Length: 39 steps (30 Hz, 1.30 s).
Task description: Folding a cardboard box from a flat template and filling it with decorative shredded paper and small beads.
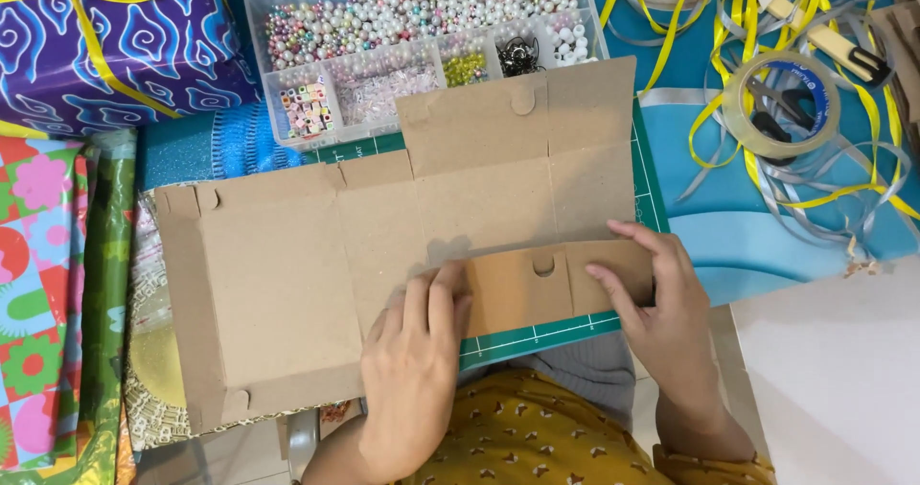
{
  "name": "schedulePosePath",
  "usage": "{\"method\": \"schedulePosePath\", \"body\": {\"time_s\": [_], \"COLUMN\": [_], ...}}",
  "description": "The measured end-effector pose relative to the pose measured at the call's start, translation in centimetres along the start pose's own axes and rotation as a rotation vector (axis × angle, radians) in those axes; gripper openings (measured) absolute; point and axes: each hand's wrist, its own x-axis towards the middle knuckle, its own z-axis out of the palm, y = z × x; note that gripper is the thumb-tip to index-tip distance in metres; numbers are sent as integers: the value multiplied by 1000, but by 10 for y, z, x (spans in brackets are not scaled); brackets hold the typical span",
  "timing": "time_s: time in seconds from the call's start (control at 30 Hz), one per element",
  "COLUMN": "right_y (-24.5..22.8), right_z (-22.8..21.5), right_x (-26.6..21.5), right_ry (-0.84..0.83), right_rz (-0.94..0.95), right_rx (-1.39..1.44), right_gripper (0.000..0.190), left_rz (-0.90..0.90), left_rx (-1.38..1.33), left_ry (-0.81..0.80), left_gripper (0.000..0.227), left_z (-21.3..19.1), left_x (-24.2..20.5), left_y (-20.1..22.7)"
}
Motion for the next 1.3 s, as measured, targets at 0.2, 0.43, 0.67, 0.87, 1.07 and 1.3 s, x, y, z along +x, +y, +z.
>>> {"method": "schedulePosePath", "body": {"time_s": [0.2, 0.43, 0.67, 0.87, 1.07, 1.3], "right_y": [4, -5, -8, -18, -28, -34], "right_z": [9, 5, -10, -17, -17, -10], "right_x": [-3, 7, 64, 128, 120, 76], "right_ry": [-45, 64, -42, -79, 24, 103], "right_rz": [-1, -196, -452, -632, -696, -754], "right_rx": [-94, -461, -318, -402, -545, -537], "right_gripper": [46, 46, 36, 45, 52, 19], "left_rz": [172, 407, 388, 405, 388, 420], "left_rx": [12, -57, 151, 210, 81, -191], "left_ry": [-68, -163, -156, -153, -63, -57], "left_gripper": [58, 72, 72, 96, 86, 59], "left_z": [2, 20, 30, 34, 44, 43], "left_x": [-4, -5, -10, -12, -9, -2], "left_y": [4, 41, 52, 52, 48, 46]}}
